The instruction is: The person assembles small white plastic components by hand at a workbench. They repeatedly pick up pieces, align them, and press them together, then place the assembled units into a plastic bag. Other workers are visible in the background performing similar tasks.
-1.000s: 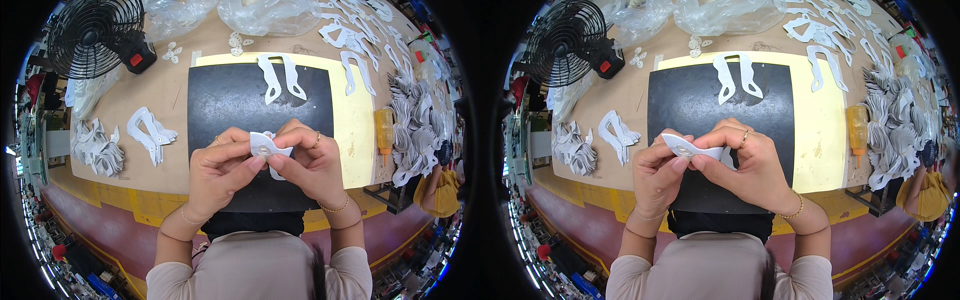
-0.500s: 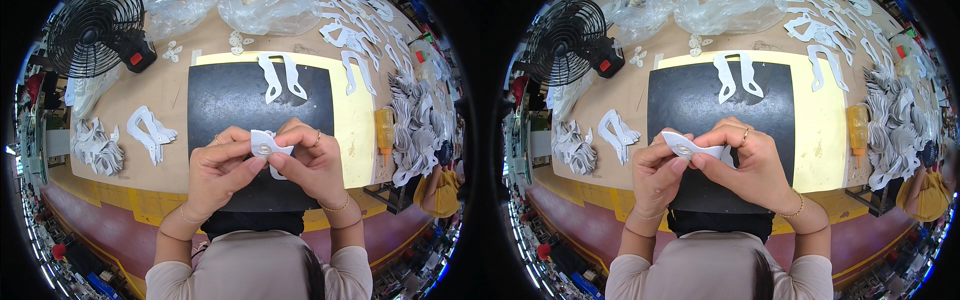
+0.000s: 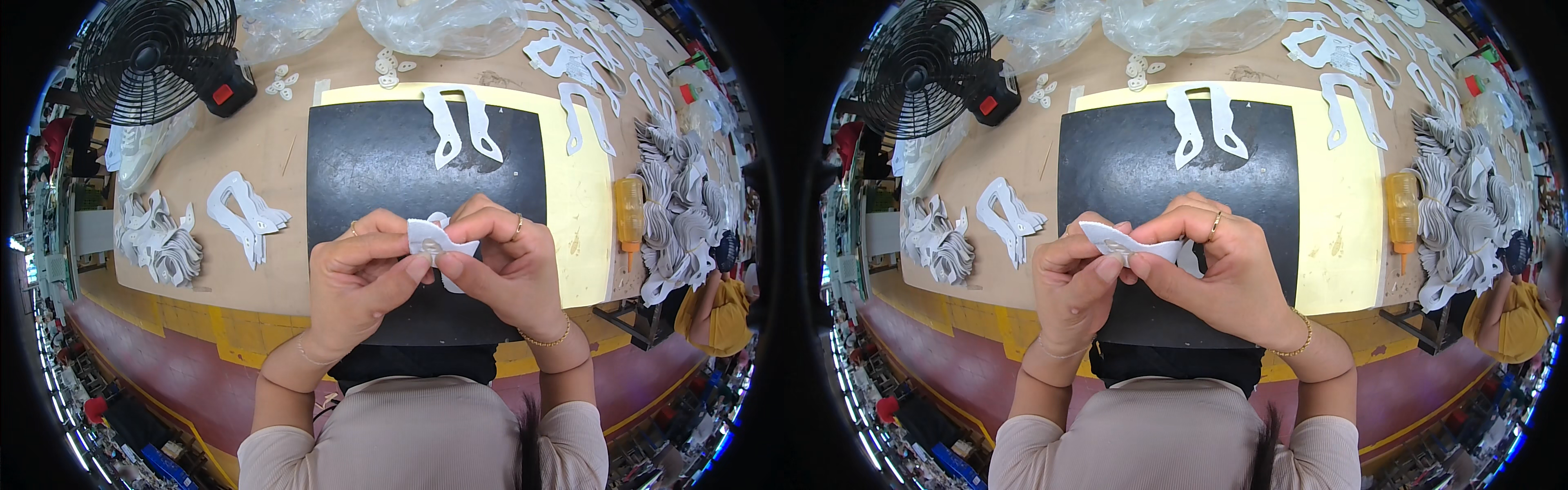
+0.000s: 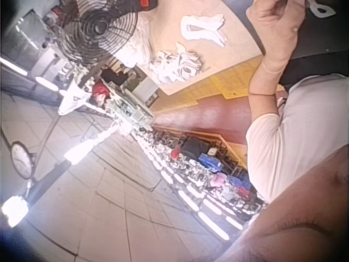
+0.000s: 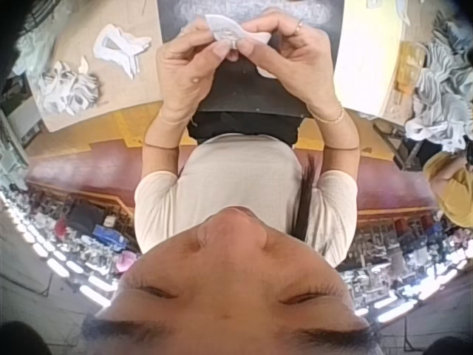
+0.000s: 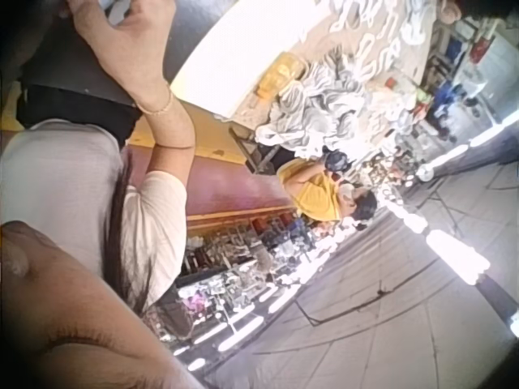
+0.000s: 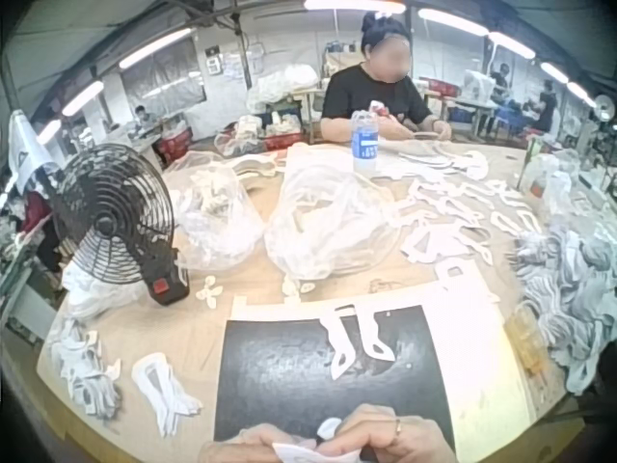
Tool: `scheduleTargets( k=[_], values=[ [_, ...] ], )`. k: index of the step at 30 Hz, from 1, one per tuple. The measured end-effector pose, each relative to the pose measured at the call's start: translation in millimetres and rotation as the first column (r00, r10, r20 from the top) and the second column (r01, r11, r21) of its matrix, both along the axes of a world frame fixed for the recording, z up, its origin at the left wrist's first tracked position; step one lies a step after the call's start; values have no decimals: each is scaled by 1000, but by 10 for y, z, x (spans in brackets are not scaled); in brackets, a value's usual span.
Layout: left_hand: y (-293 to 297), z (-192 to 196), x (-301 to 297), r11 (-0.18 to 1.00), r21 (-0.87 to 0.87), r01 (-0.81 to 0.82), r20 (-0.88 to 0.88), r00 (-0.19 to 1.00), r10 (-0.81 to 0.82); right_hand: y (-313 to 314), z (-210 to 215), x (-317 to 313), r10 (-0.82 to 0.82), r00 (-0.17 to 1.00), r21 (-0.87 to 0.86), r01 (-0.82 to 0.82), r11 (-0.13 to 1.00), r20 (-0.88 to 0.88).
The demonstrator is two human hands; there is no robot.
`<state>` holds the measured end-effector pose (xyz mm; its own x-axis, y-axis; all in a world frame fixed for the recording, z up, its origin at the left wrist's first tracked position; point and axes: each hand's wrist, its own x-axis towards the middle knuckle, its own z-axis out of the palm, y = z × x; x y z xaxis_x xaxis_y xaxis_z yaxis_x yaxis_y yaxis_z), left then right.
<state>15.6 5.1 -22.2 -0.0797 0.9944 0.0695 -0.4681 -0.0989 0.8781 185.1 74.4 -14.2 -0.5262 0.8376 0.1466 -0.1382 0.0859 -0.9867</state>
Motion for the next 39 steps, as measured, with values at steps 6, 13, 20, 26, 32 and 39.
scheduleTargets(
  k=[6,13,20,26,32,39],
  values=[
    [50,103,13,995,-100,20,-71,997,-27,-39,74,20,-34,999,-195,34,980,6],
    [71,161,-186,986,-102,132,-234,960,-153,4,57,40,-9,997,-96,17,995,81],
    [68,144,-171,986,-107,125,-151,978,-141,-4,81,54,60,994,-64,-54,996,90],
    [68,149,-178,984,-130,120,-174,975,-142,-10,87,50,55,994,-48,-50,998,99],
    [34,113,-122,996,-74,53,-145,987,-64,-16,83,48,58,988,16,-61,998,144],
    [58,98,-67,998,-53,17,-200,979,-27,-6,34,20,-52,989,60,44,997,140]
  ],
)
